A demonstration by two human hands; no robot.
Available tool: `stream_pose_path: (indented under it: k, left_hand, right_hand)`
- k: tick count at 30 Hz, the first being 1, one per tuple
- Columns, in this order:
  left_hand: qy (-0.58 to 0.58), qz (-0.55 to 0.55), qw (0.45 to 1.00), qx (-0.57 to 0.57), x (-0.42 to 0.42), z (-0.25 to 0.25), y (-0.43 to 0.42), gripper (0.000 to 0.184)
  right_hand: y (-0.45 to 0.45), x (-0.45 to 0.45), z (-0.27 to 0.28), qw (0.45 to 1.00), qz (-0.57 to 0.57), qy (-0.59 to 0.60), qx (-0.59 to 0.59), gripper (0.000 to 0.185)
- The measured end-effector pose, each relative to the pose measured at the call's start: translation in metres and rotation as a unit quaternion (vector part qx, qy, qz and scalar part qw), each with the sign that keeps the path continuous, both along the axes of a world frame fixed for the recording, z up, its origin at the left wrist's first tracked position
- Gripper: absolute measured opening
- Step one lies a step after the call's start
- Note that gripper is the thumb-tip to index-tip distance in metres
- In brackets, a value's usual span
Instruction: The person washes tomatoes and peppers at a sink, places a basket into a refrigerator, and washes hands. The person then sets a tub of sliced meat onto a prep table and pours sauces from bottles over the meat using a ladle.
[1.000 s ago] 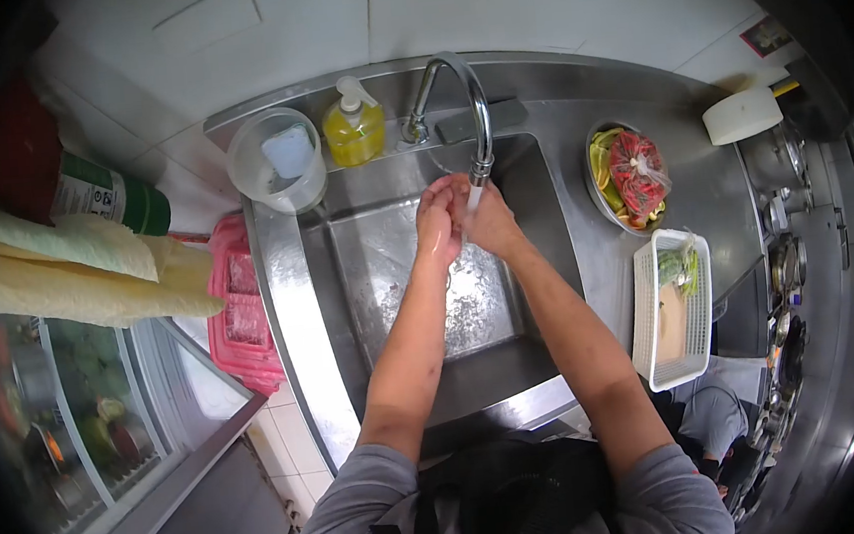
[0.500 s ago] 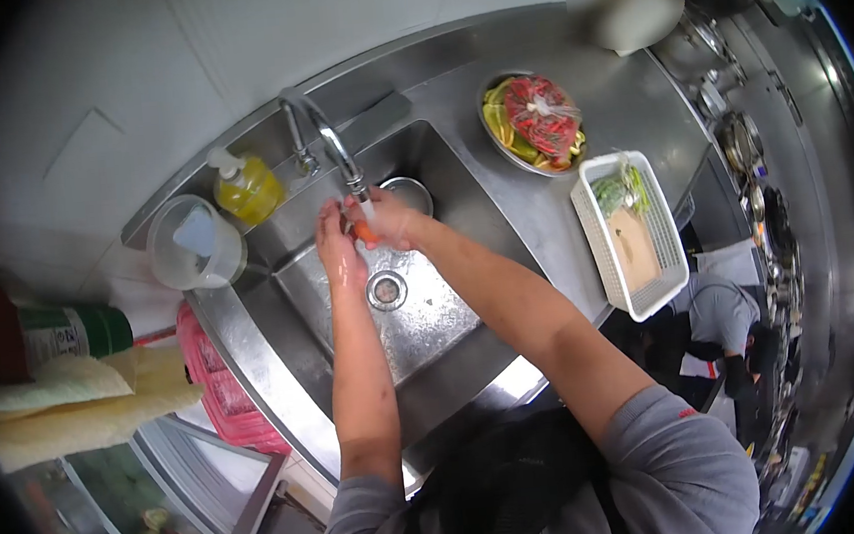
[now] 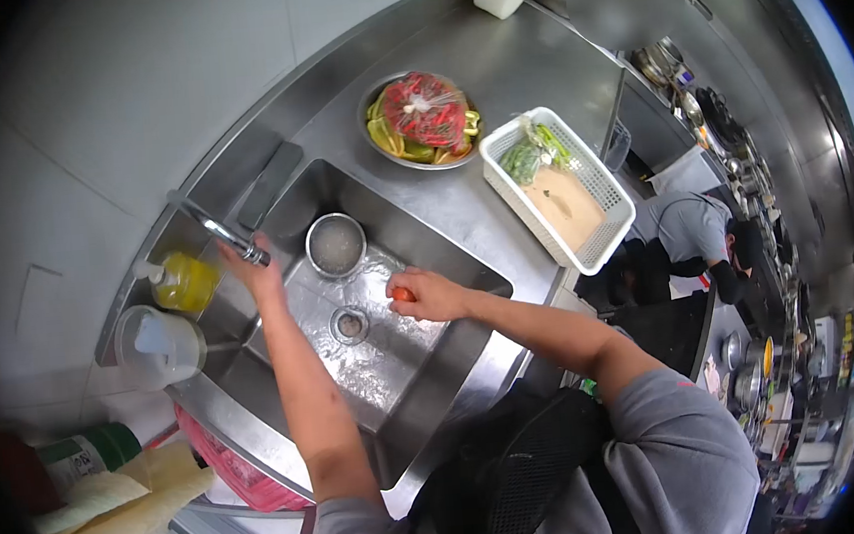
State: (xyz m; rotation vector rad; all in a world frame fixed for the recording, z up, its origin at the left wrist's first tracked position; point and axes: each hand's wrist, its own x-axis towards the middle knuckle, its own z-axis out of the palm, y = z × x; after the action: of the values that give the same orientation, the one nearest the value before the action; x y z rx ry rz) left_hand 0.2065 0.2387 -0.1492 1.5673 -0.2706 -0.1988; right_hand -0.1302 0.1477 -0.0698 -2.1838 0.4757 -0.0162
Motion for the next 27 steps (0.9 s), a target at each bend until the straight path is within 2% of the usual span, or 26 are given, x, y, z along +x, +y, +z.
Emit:
stream_pose_path:
  k: [3,4,6,7,9,11,14,16,18,19,20,21,22,24,25,27]
  left_hand:
    - [-0.114,0.021,0.967,0.227,-0.021,0.023,0.006,0.080]
    - [-0.099,0.048,0.973,0.204,-0.030,0.025,0.004,0.075]
    - [-0.026,0.030,0.995,0.093,-0.062,0.021,-0.014,0.064]
    - [0.031,-0.016,0.999,0.003,-0.084,0.013,-0.030,0.059]
    - [0.154,-0.154,0.974,-0.061,-0.133,0.023,-0.062,0.051]
    - [0.271,-0.226,0.928,-0.118,-0.168,0.015,-0.105,0.050]
    - [0.304,-0.235,0.918,-0.095,-0.212,0.036,-0.162,0.054]
    - [0.410,-0.240,0.871,-0.126,-0.220,0.032,-0.199,0.060]
    - [0.417,-0.220,0.874,-0.114,-0.222,0.034,-0.228,0.062]
    - [0.433,-0.205,0.872,-0.103,-0.225,0.029,-0.237,0.065]
    - [0.429,-0.213,0.867,-0.136,-0.224,0.027,-0.242,0.056]
    - [0.418,-0.210,0.874,-0.129,-0.224,0.023,-0.249,0.056]
    - [0.394,-0.187,0.887,-0.154,-0.223,0.023,-0.255,0.051]
    - [0.354,-0.130,0.909,-0.175,-0.226,0.031,-0.260,0.044]
    - [0.346,-0.131,0.913,-0.171,-0.227,0.036,-0.259,0.044]
    - [0.350,-0.102,0.917,-0.164,-0.224,0.043,-0.246,0.045]
  right_hand:
    - [-0.002,-0.035,-0.004,1.000,-0.001,-0.018,-0.020,0.025]
    - [-0.002,-0.046,0.007,0.999,0.006,-0.034,0.020,0.023]
    - [0.002,-0.072,0.033,0.994,-0.012,-0.029,0.107,0.017]
    - [0.003,-0.086,0.040,0.993,-0.013,-0.035,0.111,0.017]
    - [-0.001,-0.116,0.051,0.993,-0.021,-0.070,0.092,0.017]
    - [-0.008,-0.151,0.067,0.995,-0.030,-0.054,0.079,0.019]
    - [-0.020,-0.214,0.079,0.994,-0.068,-0.023,0.082,0.021]
    - [-0.028,-0.250,0.087,0.991,-0.094,-0.015,0.098,0.022]
    - [-0.040,-0.286,0.099,0.952,-0.170,0.042,0.251,0.024]
    - [-0.047,-0.306,0.098,0.952,-0.162,0.036,0.259,0.024]
    - [-0.054,-0.325,0.096,0.939,-0.177,0.053,0.288,0.026]
    - [-0.062,-0.345,0.090,0.926,-0.192,0.068,0.317,0.030]
    - [-0.070,-0.365,0.078,0.925,-0.187,0.056,0.327,0.030]
    - [-0.084,-0.409,0.049,0.919,-0.232,0.119,0.296,0.033]
    - [-0.089,-0.431,0.034,0.919,-0.229,0.110,0.301,0.033]
    - [-0.101,-0.472,0.006,0.907,-0.300,0.140,0.262,0.029]
